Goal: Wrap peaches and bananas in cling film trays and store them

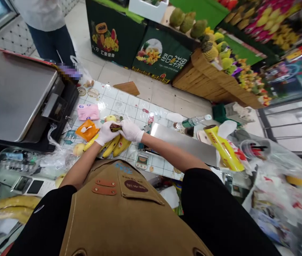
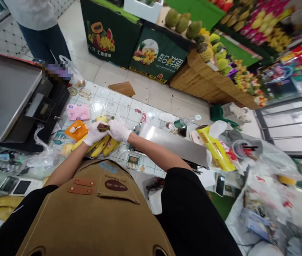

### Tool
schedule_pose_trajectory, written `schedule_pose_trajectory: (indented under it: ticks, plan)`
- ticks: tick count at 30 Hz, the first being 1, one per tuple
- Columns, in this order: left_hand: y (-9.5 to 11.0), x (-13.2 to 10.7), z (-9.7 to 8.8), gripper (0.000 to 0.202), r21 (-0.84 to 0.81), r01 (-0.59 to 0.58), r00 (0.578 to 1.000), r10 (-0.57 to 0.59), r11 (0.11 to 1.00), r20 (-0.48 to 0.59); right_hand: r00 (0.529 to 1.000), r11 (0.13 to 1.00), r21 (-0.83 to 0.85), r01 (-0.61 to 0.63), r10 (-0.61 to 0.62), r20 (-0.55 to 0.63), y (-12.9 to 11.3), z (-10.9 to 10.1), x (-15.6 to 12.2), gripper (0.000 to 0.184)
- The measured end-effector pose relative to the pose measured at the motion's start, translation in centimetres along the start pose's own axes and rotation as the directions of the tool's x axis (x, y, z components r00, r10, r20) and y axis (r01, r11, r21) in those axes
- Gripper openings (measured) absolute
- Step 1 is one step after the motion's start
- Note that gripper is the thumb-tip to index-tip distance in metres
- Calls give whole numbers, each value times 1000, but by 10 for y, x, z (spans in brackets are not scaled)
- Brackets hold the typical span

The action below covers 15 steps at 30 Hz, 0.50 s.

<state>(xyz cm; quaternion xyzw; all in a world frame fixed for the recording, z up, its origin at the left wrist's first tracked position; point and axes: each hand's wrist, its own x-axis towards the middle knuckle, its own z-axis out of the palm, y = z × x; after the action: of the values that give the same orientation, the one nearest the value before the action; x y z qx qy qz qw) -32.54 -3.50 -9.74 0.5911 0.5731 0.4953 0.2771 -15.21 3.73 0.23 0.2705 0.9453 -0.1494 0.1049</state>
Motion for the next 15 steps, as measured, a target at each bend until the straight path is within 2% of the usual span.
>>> schedule_pose_trajectory:
  ticks: [7,15]
  plan:
    - [5,2,2,29,34,22,999,-21,999,-34,996,993,-114,-32,42,81,-5,-8,3,43]
    - [6,5,6,30,80,61,996,-55,995,-76,994,994,-87,-69,76,80,-8,-13,5,42]
